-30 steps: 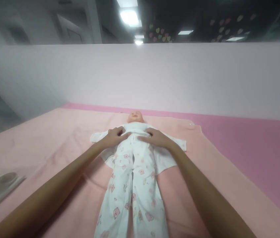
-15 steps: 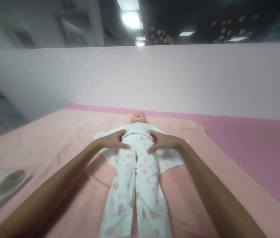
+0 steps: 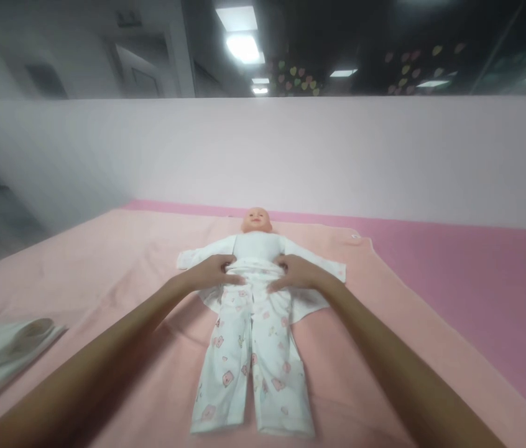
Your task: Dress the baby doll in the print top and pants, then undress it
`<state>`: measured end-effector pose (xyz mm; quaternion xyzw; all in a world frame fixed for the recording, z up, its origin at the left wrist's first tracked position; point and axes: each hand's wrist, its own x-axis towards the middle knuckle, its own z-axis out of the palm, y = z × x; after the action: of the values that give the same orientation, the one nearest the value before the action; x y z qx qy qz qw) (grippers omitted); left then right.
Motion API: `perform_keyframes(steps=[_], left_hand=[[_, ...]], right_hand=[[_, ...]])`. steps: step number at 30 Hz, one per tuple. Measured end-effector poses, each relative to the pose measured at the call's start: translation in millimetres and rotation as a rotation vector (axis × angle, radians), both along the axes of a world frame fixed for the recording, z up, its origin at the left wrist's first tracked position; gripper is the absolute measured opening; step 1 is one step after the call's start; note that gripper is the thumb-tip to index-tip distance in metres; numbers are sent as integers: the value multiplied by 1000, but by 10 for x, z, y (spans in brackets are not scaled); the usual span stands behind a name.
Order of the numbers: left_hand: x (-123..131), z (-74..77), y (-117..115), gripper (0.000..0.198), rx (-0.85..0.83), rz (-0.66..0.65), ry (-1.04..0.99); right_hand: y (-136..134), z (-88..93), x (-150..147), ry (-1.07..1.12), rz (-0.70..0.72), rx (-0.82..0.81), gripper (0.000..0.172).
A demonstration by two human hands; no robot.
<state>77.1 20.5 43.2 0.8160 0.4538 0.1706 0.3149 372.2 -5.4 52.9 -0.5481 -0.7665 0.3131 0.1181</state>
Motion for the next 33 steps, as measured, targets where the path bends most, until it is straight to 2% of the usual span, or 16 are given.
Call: perform_keyframes(steps=[6,11,15,18,20,22,27,33], left_hand=[[30,-35,-99,74,67,27,97],[10,-37,-195,70,65,35,80],[-33,85,-282,60,-42,-6,119],[-41,159,-304,69,-82,-37,225],[-35,161,-301,73,-76,-29,261],[-27,134,-301,72,-54,-12,266],[-4,94,-351,70,-26,13,262],[25,104,-376,74,48,-27,324]], right_hand=[[-112,-71,-20,-3,-12,33,58],[-330,-16,-63,3,-65,-8,54],[-434,83,-24,1,8,-85,75],[-466,133,-5,-39,29,-125,95],[-466,127,-15,-36,21,-123,101],[-450,94,-37,-29,11,-104,100],[-401,20,-75,-98,-17,-99,82],[-403,2,-75,-157,-25,-69,81]])
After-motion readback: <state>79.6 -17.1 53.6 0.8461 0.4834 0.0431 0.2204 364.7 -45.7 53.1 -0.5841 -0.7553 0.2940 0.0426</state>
